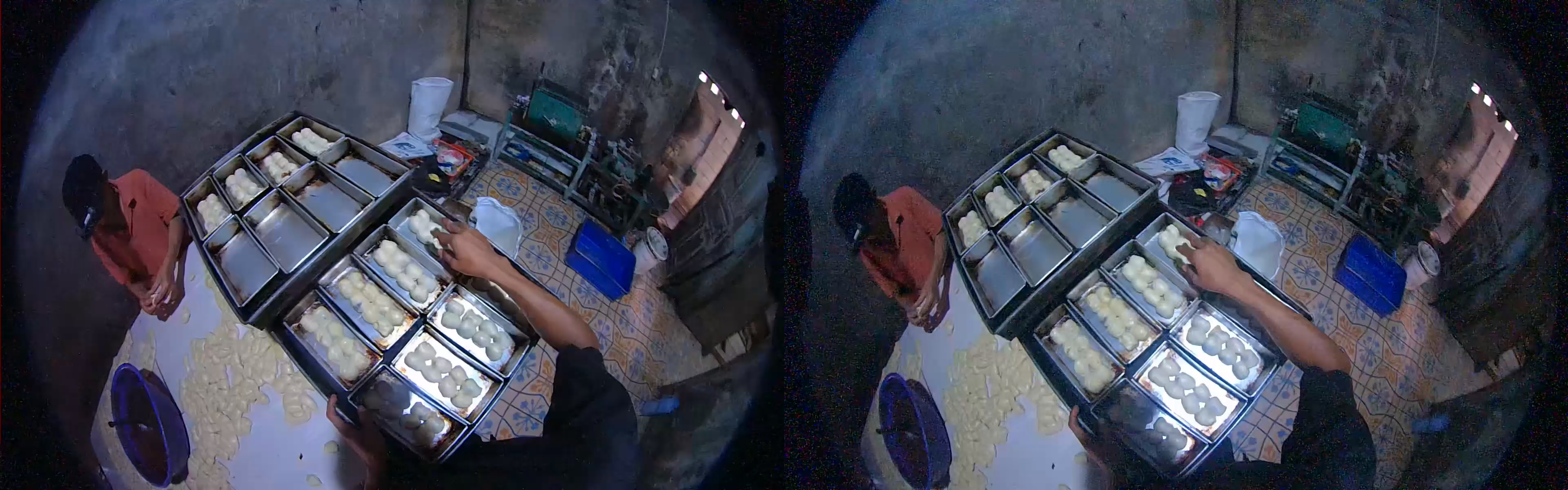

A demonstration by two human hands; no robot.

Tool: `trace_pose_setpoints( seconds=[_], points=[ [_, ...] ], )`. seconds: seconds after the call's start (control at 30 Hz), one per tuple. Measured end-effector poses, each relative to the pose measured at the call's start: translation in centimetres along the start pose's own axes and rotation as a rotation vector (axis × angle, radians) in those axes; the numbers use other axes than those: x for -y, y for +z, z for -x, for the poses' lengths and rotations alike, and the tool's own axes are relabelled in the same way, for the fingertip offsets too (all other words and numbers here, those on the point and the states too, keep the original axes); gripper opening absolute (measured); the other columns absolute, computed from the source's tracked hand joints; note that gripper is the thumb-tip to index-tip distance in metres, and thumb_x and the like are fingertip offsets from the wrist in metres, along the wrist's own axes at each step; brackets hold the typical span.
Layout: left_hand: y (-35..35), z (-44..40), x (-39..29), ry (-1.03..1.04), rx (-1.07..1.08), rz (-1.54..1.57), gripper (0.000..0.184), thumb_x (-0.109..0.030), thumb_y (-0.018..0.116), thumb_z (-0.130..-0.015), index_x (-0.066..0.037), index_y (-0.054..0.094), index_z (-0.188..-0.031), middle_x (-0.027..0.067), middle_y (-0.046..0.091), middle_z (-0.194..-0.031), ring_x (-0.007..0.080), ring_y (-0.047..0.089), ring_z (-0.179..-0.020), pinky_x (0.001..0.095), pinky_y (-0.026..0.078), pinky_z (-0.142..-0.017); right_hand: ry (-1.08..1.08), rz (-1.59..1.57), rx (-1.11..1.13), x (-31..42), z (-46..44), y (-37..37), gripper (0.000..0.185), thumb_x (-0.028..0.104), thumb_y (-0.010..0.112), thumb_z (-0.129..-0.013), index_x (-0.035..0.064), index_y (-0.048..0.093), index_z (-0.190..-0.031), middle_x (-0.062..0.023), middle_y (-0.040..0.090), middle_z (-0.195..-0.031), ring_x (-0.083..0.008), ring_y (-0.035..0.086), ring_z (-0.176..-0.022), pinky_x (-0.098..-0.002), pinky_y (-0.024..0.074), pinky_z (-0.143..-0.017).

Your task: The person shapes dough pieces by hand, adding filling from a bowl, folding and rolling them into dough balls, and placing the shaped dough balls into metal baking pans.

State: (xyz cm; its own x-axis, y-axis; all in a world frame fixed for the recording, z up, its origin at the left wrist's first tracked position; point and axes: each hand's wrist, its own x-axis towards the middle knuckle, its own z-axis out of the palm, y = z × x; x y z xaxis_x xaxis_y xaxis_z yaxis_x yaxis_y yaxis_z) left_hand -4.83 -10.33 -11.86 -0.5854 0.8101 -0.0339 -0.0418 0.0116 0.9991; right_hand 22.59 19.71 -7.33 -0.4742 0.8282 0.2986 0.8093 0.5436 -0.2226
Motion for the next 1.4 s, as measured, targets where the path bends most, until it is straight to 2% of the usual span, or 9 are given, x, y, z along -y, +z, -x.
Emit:
trace_pose_setpoints(
  seconds=[0.17,0.5,0.53,0.77,0.93,1.03,1.1,1.13,1.4],
  points=[
    [0.0,-0.1,-0.6,0.130,0.044,0.000,0.053,0.004,0.051,-0.086,-0.003,0.034,-0.135,0.0116,0.048,-0.117,0.0204,0.052,-0.099,0.0325,0.043,-0.090,0.603,-1.739,0.244,7.9,-7.3,-3.3,0.066,0.038,0.065,-0.088,0.0101,0.035,-0.140,-0.0174,0.054,-0.121,-0.0263,0.061,-0.100,-0.0390,0.0580,-0.073],
    [-0.9,-0.9,4.5,0.024,-0.026,0.094,0.046,0.006,0.043,-0.089,0.007,0.039,-0.135,0.0168,0.052,-0.126,0.0232,0.049,-0.115,0.0335,0.034,-0.103,1.091,-1.555,-0.277,16.1,-15.6,3.6,0.102,0.011,0.063,-0.073,0.0242,-0.013,-0.140,-0.0171,0.047,-0.109,-0.0334,0.061,-0.083,-0.0520,0.0587,-0.058],
    [-0.6,-1.4,5.7,0.231,-0.075,0.091,0.045,0.007,0.043,-0.090,0.002,0.040,-0.135,0.0064,0.059,-0.092,0.0111,0.055,-0.067,0.0242,0.048,-0.059,1.022,-1.598,-0.245,16.4,-14.3,3.1,0.102,0.007,0.062,-0.071,0.0245,-0.012,-0.139,-0.0188,0.046,-0.109,-0.0331,0.061,-0.082,-0.0524,0.0589,-0.060],
    [-1.2,-2.3,6.8,0.555,-0.221,-0.215,0.035,-0.014,0.043,-0.099,0.003,0.047,-0.130,0.0084,0.062,-0.094,0.0127,0.056,-0.064,0.0279,0.050,-0.057,0.954,-1.698,-0.372,14.7,1.5,-1.2,0.096,0.001,0.061,-0.071,0.0263,-0.005,-0.136,-0.0173,0.047,-0.099,-0.0290,0.060,-0.073,-0.0491,0.0580,-0.053],
    [-3.5,-0.5,2.6,-0.163,-0.023,0.676,0.065,-0.055,0.024,-0.099,-0.002,0.044,-0.132,0.0115,0.056,-0.119,0.0221,0.056,-0.106,0.0390,0.049,-0.089,0.980,-1.562,-0.398,13.1,15.2,-4.7,0.092,-0.001,0.060,-0.071,0.0189,0.004,-0.141,-0.0150,0.052,-0.095,-0.0223,0.059,-0.065,-0.0349,0.0546,-0.047],
    [-4.4,-0.2,1.6,0.102,0.092,-0.006,0.058,-0.048,0.032,-0.099,0.000,0.046,-0.129,0.0096,0.057,-0.107,0.0175,0.055,-0.096,0.0348,0.048,-0.083,0.918,-1.507,-0.503,13.3,21.3,-4.5,0.082,-0.003,0.060,-0.071,0.0118,0.019,-0.141,-0.0149,0.052,-0.097,-0.0227,0.059,-0.072,-0.0330,0.0543,-0.054],
    [-2.3,1.0,-2.1,-0.275,0.150,0.548,0.049,-0.041,0.039,-0.097,0.000,0.051,-0.121,0.0082,0.055,-0.098,0.0153,0.054,-0.087,0.0329,0.046,-0.076,0.924,-1.425,-0.599,14.3,23.5,-5.2,0.081,-0.004,0.060,-0.071,0.0091,0.021,-0.141,-0.0144,0.052,-0.102,-0.0236,0.059,-0.082,-0.0336,0.0547,-0.063],
    [-4.2,-0.7,4.0,-0.031,0.175,-0.263,0.042,-0.036,0.044,-0.094,-0.002,0.055,-0.115,0.0068,0.055,-0.095,0.0163,0.054,-0.083,0.0327,0.046,-0.076,0.906,-1.303,-0.585,15.2,24.1,-6.6,0.055,-0.006,0.053,-0.076,0.0039,0.038,-0.128,-0.0091,0.052,-0.098,-0.0187,0.056,-0.086,-0.0316,0.0521,-0.072],
    [-2.2,-2.9,1.8,-0.004,0.225,0.178,0.060,-0.001,0.051,-0.080,0.002,0.033,-0.138,0.0189,0.042,-0.134,0.0305,0.041,-0.123,0.0377,0.029,-0.106,0.988,-1.095,-0.207,14.5,25.0,-8.7,0.049,0.029,0.060,-0.091,-0.0009,0.043,-0.126,-0.0106,0.059,-0.087,-0.0186,0.063,-0.070,-0.0314,0.0547,-0.053]
  ],
)
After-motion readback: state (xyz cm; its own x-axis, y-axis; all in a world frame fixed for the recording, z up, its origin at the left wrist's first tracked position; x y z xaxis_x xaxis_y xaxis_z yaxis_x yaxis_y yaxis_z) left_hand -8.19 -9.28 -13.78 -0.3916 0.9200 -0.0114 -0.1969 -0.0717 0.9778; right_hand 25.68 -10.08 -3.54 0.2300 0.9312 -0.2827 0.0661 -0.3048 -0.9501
